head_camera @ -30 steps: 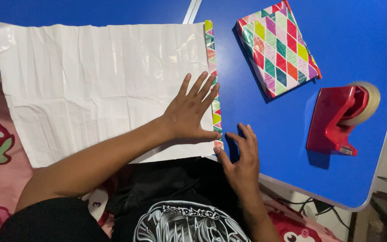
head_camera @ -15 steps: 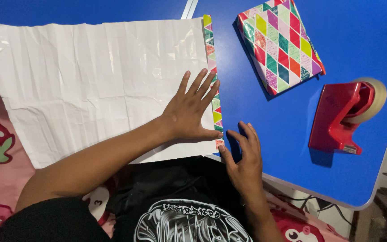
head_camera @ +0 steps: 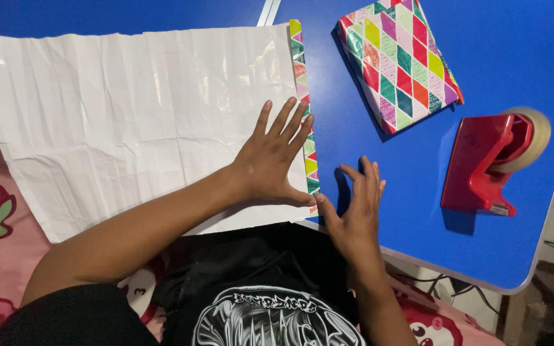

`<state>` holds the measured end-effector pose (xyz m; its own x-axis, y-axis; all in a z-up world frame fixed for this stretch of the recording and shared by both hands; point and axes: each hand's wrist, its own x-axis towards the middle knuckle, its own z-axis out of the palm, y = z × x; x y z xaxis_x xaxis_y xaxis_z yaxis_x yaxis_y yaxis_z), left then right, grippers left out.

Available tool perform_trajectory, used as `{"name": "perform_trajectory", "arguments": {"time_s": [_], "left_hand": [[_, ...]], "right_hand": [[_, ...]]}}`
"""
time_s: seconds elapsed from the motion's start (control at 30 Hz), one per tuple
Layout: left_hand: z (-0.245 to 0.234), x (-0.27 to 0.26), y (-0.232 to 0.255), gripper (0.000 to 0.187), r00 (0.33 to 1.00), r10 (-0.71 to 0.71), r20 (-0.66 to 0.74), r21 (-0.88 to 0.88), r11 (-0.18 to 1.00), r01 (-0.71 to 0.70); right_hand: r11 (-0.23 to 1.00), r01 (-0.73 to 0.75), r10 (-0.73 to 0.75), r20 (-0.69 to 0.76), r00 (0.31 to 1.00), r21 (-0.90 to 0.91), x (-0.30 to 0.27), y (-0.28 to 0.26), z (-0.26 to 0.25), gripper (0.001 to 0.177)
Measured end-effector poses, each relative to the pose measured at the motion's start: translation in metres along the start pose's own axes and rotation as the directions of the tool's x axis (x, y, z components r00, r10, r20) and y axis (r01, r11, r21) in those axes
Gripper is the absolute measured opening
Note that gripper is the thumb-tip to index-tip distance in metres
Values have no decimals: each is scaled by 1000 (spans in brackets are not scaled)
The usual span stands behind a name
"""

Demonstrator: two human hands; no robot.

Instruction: The person folds a sheet of colorful diamond-patterned wrapping paper on a blue table, repeatedly creasing edges and flipping the sheet to align folds. A completed wrapped gift and a tape dispenser are visible nearby.

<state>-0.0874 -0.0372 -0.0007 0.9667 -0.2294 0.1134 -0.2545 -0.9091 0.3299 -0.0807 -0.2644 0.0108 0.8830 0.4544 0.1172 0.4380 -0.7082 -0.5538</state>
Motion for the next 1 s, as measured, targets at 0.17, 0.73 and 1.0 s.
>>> {"name": "perform_trajectory", "arguments": {"time_s": [0.17, 0.73, 1.0], "left_hand": [[1, 2, -1, 147, 1000, 15, 3, 47, 999, -15], [0, -1, -4, 144, 998, 47, -52, -9, 999, -48], [-1, -1, -5, 145, 999, 35, -18, 19, 999, -34]], "right_hand": [[1000, -9, 9, 6, 1000, 12, 8, 2, 2, 73], [990, 140, -140, -2, 990, 10, 112, -3, 18, 82], [991, 135, -134, 84, 987, -4, 86, 8, 3, 106]]}}
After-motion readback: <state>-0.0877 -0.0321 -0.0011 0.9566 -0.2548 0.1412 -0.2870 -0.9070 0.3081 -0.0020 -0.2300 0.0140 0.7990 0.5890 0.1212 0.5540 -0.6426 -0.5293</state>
